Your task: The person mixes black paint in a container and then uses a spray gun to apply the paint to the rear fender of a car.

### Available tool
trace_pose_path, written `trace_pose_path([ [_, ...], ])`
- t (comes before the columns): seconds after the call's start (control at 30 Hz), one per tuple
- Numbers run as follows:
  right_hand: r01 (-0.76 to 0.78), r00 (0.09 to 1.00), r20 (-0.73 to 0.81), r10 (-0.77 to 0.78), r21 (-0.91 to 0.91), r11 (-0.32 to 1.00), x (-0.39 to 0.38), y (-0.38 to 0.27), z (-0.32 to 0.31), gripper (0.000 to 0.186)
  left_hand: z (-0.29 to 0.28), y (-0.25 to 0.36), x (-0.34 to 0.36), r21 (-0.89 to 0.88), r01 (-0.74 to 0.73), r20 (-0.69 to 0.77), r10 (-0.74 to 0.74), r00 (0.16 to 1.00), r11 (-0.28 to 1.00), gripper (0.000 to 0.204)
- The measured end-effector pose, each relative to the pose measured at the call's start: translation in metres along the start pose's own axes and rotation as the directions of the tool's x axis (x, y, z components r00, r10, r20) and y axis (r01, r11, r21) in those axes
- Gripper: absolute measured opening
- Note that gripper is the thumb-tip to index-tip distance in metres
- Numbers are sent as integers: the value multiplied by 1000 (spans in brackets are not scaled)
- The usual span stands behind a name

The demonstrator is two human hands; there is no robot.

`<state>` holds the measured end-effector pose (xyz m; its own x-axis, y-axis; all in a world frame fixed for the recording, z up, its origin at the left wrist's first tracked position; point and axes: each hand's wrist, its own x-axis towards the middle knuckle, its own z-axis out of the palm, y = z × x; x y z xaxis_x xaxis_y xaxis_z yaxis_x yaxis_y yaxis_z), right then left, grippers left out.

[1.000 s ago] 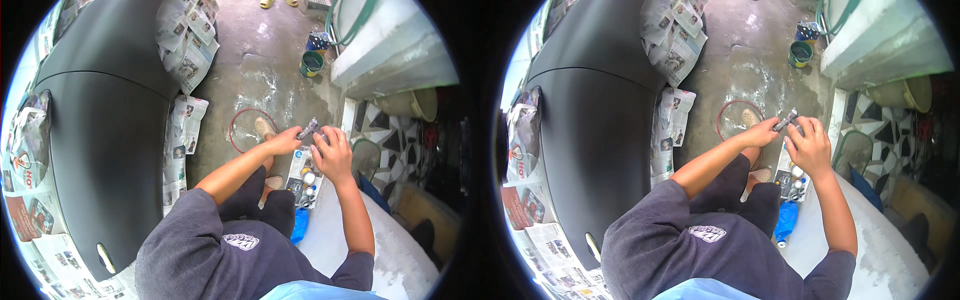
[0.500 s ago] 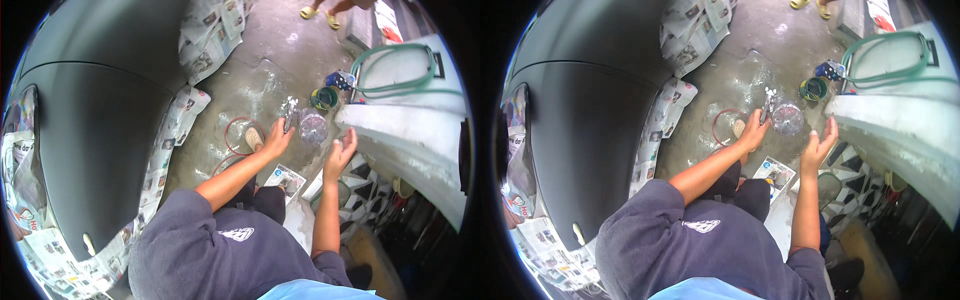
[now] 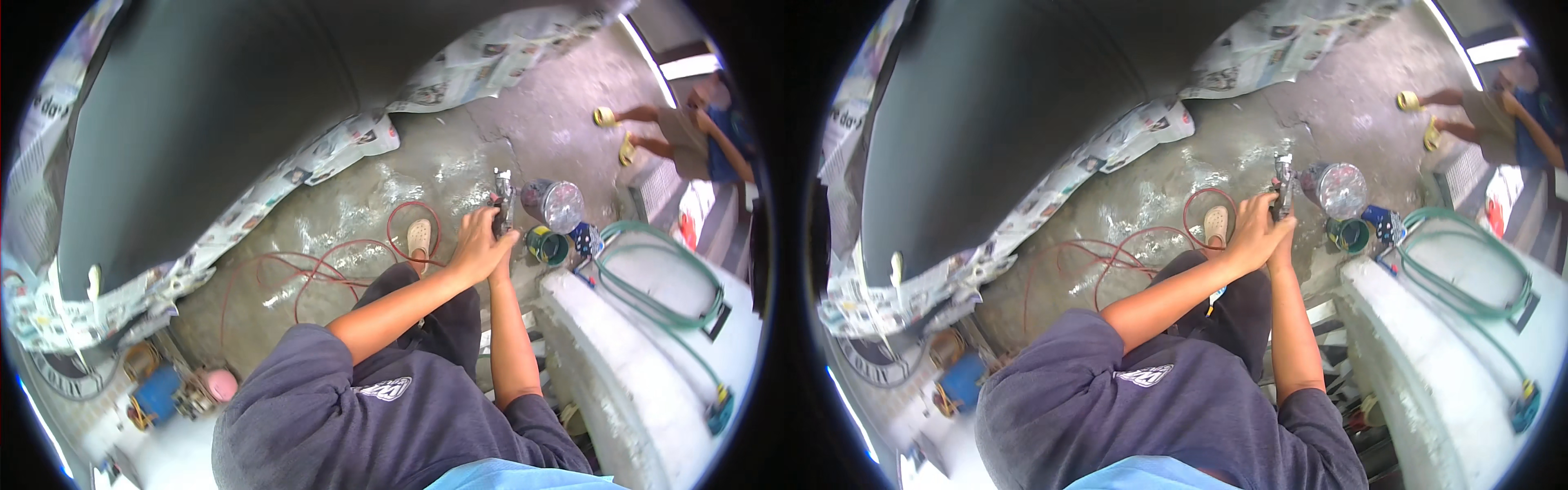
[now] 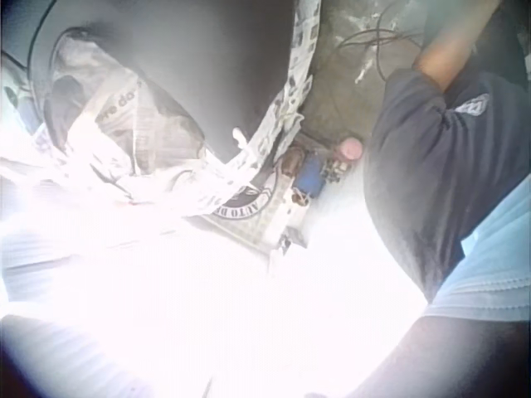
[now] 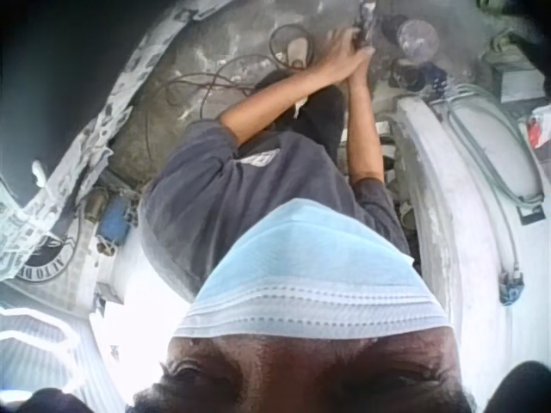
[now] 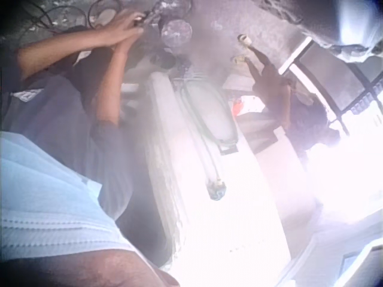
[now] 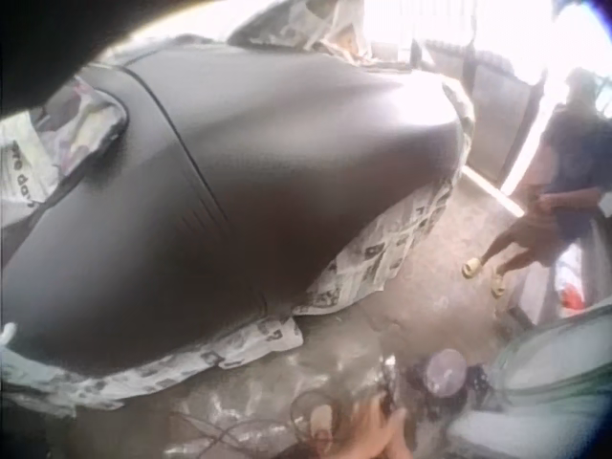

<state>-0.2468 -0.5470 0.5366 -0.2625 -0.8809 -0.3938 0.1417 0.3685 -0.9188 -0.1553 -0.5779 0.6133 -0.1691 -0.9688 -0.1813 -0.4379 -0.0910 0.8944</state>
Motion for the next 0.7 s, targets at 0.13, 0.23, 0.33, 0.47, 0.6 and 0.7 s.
trace_pose_path([
  [0.13, -107, 994, 29, 110, -73, 992, 18, -8, 47, 43, -9, -121, -26, -247, 280, -45, -300, 953, 928, 41],
  [0.23, -150, 988, -59, 145, -78, 986, 42, 38, 60, 33, 0, -156, -33, -662, 627, 399, -515, 759, 412, 36],
  [0.33, -170, 985, 8, 172, -128, 977, 57, 80, 63, 32, 25, -174, -43, -779, 560, 352, -544, 761, 280, 31],
  [0.47, -274, 939, 149, 310, -219, 936, 57, 103, 94, 34, 49, -240, -58, -926, 376, 301, -533, 791, 34, 25],
  [0.6, -250, 917, 230, 327, -309, 917, 58, 133, 113, 35, 64, -280, -70, -962, 269, 183, -624, 760, 45, 31],
  [0.7, -215, 880, 308, 361, -419, 882, 56, 146, 132, 35, 26, -285, -65, -876, 277, -150, -768, 622, 395, 57],
])
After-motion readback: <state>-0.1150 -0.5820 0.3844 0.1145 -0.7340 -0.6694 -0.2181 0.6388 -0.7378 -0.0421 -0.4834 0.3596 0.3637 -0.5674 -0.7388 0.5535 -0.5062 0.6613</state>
